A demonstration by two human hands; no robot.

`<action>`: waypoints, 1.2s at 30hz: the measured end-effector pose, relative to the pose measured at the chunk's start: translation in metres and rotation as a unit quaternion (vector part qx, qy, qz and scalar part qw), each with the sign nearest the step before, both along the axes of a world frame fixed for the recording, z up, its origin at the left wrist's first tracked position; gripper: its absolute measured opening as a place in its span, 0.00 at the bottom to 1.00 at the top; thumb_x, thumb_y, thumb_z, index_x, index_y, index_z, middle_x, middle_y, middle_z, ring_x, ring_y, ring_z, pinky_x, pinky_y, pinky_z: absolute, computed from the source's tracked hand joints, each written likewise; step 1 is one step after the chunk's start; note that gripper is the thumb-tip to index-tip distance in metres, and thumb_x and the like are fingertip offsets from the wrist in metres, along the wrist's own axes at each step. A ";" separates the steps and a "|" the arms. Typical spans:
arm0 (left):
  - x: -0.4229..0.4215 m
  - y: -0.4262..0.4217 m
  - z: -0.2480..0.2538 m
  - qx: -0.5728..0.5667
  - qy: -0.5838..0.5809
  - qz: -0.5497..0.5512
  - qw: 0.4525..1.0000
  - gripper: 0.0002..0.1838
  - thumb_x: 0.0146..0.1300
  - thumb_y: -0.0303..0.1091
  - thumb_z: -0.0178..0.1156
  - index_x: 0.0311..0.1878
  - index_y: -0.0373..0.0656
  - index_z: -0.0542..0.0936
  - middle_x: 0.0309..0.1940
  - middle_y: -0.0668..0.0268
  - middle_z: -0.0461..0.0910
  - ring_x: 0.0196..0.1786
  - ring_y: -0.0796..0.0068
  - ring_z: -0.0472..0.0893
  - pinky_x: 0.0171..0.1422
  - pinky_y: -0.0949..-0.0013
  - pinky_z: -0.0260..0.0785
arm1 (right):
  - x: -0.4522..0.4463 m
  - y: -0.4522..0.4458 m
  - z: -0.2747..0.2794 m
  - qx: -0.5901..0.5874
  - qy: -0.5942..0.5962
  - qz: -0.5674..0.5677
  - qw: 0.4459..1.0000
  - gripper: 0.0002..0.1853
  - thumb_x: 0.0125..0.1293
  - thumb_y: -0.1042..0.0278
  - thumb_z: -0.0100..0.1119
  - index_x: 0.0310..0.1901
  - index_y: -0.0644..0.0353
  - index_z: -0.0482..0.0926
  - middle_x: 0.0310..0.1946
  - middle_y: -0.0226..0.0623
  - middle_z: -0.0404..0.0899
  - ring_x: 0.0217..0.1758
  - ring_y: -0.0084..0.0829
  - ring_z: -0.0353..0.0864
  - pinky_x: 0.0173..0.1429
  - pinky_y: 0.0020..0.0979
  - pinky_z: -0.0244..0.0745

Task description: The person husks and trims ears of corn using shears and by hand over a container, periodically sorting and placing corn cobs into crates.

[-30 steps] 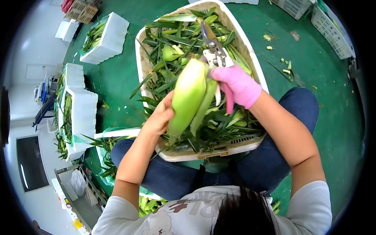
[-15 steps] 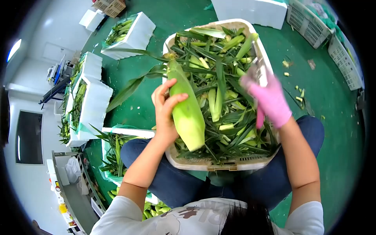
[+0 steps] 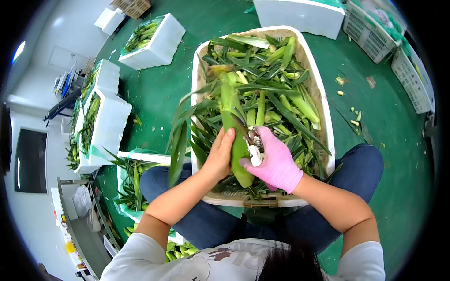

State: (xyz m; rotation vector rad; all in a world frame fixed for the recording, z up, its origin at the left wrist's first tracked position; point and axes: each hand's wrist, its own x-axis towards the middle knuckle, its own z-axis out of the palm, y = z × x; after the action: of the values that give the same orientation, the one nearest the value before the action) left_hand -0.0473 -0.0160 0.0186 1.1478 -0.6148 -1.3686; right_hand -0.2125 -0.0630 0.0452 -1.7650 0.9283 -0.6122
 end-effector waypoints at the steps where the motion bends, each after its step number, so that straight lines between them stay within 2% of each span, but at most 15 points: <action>1: 0.004 -0.002 0.004 -0.004 0.007 0.000 1.000 0.26 0.76 0.46 0.54 0.69 0.41 0.66 0.57 0.62 0.77 0.58 0.73 0.76 0.63 0.67 0.70 | -0.001 -0.004 0.006 0.014 0.012 0.012 1.000 0.36 0.51 0.58 0.76 0.59 0.61 0.69 0.47 0.48 0.79 0.51 0.49 0.82 0.56 0.39 0.77; 3: 0.015 -0.008 0.005 -0.022 -0.003 -0.001 1.000 0.24 0.76 0.44 0.54 0.67 0.41 0.67 0.50 0.62 0.80 0.51 0.72 0.80 0.56 0.67 0.75 | -0.004 -0.016 0.013 0.003 0.038 0.027 0.999 0.35 0.52 0.57 0.75 0.58 0.61 0.69 0.47 0.49 0.80 0.50 0.48 0.82 0.56 0.39 0.77; 4: 0.022 -0.010 0.007 -0.001 -0.020 -0.010 1.000 0.23 0.74 0.44 0.54 0.65 0.41 0.68 0.51 0.58 0.80 0.51 0.66 0.81 0.58 0.63 0.75 | -0.009 -0.021 0.023 0.075 0.042 0.033 0.996 0.35 0.53 0.57 0.74 0.59 0.61 0.69 0.46 0.49 0.80 0.49 0.48 0.82 0.57 0.39 0.76; 7: 0.043 -0.014 0.008 -0.018 -0.201 -0.083 0.976 0.25 0.72 0.39 0.55 0.67 0.39 0.67 0.48 0.58 0.81 0.47 0.68 0.82 0.53 0.65 0.76 | -0.023 -0.037 0.020 0.126 0.006 0.068 0.990 0.41 0.53 0.54 0.74 0.64 0.65 0.67 0.50 0.50 0.78 0.54 0.45 0.80 0.62 0.38 0.73; 10: 0.049 -0.011 0.011 -0.043 -0.306 -0.183 0.933 0.26 0.71 0.40 0.56 0.66 0.36 0.67 0.44 0.58 0.82 0.45 0.66 0.83 0.52 0.65 0.77 | -0.036 -0.050 0.013 0.052 0.005 0.115 0.992 0.42 0.52 0.54 0.74 0.64 0.66 0.67 0.53 0.53 0.75 0.58 0.46 0.77 0.65 0.38 0.71; 14: 0.051 -0.010 0.033 0.097 -0.037 -0.314 0.944 0.35 0.66 0.53 0.59 0.65 0.34 0.68 0.40 0.54 0.81 0.39 0.61 0.85 0.49 0.62 0.79 | -0.050 -0.066 0.025 -0.093 0.025 0.184 0.978 0.41 0.50 0.57 0.73 0.63 0.68 0.67 0.56 0.56 0.71 0.60 0.53 0.73 0.67 0.42 0.68; 15: 0.056 -0.010 0.034 0.105 -0.016 -0.332 0.937 0.36 0.65 0.54 0.61 0.65 0.34 0.68 0.40 0.54 0.81 0.38 0.61 0.85 0.49 0.61 0.79 | -0.048 -0.065 0.013 -0.152 -0.033 0.165 0.974 0.34 0.51 0.59 0.72 0.57 0.67 0.71 0.50 0.51 0.75 0.53 0.47 0.78 0.60 0.41 0.73; 18: 0.068 -0.012 0.032 0.134 0.021 -0.354 0.925 0.40 0.62 0.57 0.63 0.65 0.33 0.67 0.40 0.54 0.81 0.39 0.61 0.85 0.49 0.60 0.79 | -0.043 -0.058 0.019 0.053 -0.017 0.190 0.980 0.28 0.51 0.61 0.71 0.50 0.66 0.74 0.39 0.43 0.79 0.45 0.40 0.82 0.53 0.37 0.76; 19: 0.071 -0.011 0.032 0.145 0.028 -0.354 0.924 0.41 0.62 0.58 0.64 0.66 0.32 0.67 0.40 0.54 0.81 0.40 0.61 0.85 0.50 0.60 0.79 | -0.039 -0.054 0.016 0.040 -0.023 0.175 0.983 0.20 0.53 0.64 0.69 0.45 0.64 0.77 0.28 0.34 0.78 0.32 0.29 0.82 0.38 0.30 0.79; 22: 0.075 -0.007 0.040 0.084 -0.013 -0.340 0.937 0.43 0.61 0.58 0.66 0.67 0.32 0.66 0.43 0.53 0.80 0.42 0.61 0.84 0.51 0.61 0.79 | -0.036 -0.042 0.011 0.254 -0.066 0.108 0.959 0.15 0.55 0.66 0.67 0.43 0.62 0.78 0.25 0.31 0.77 0.24 0.22 0.77 0.25 0.23 0.74; 23: 0.077 -0.008 0.044 0.077 -0.022 -0.332 0.940 0.46 0.58 0.58 0.69 0.68 0.32 0.66 0.47 0.51 0.80 0.45 0.61 0.84 0.52 0.61 0.78 | -0.034 -0.041 0.020 0.287 -0.075 0.104 0.949 0.12 0.56 0.68 0.65 0.42 0.61 0.78 0.23 0.28 0.77 0.19 0.16 0.72 0.16 0.19 0.66; 27: 0.099 -0.003 0.032 0.010 0.044 -0.380 0.924 0.48 0.54 0.57 0.73 0.66 0.28 0.68 0.50 0.47 0.80 0.47 0.56 0.84 0.52 0.58 0.78 | -0.045 -0.053 0.032 0.360 -0.129 0.236 0.893 0.30 0.55 0.69 0.66 0.61 0.63 0.73 0.37 0.30 0.79 0.38 0.20 0.78 0.43 0.25 0.75; 30: 0.095 0.000 0.020 0.011 0.119 -0.430 0.895 0.47 0.52 0.56 0.74 0.64 0.26 0.70 0.52 0.44 0.79 0.46 0.50 0.84 0.52 0.56 0.78 | -0.046 -0.052 0.024 0.330 -0.082 0.308 0.888 0.33 0.53 0.63 0.69 0.62 0.61 0.72 0.39 0.29 0.76 0.42 0.22 0.76 0.47 0.26 0.75; 31: 0.091 0.001 0.018 0.039 0.149 -0.444 0.883 0.48 0.52 0.57 0.73 0.62 0.22 0.71 0.52 0.39 0.79 0.45 0.46 0.84 0.51 0.53 0.78 | -0.046 -0.058 0.013 0.210 -0.029 0.383 0.899 0.31 0.52 0.61 0.70 0.58 0.61 0.72 0.38 0.30 0.76 0.41 0.23 0.76 0.46 0.27 0.75; 36: 0.061 0.001 0.016 0.087 0.216 -0.474 0.849 0.50 0.55 0.64 0.68 0.60 0.18 0.71 0.45 0.34 0.80 0.44 0.43 0.85 0.47 0.51 0.80 | -0.045 -0.050 0.045 0.325 0.016 0.321 0.890 0.19 0.54 0.68 0.69 0.47 0.63 0.77 0.32 0.32 0.80 0.33 0.21 0.80 0.36 0.25 0.77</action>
State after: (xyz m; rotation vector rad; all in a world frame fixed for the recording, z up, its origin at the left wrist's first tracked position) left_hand 0.0138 -0.0155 0.0350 0.5950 -0.7673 -2.4864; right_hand -0.2579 -0.1126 0.0900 -1.3369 0.4307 0.1577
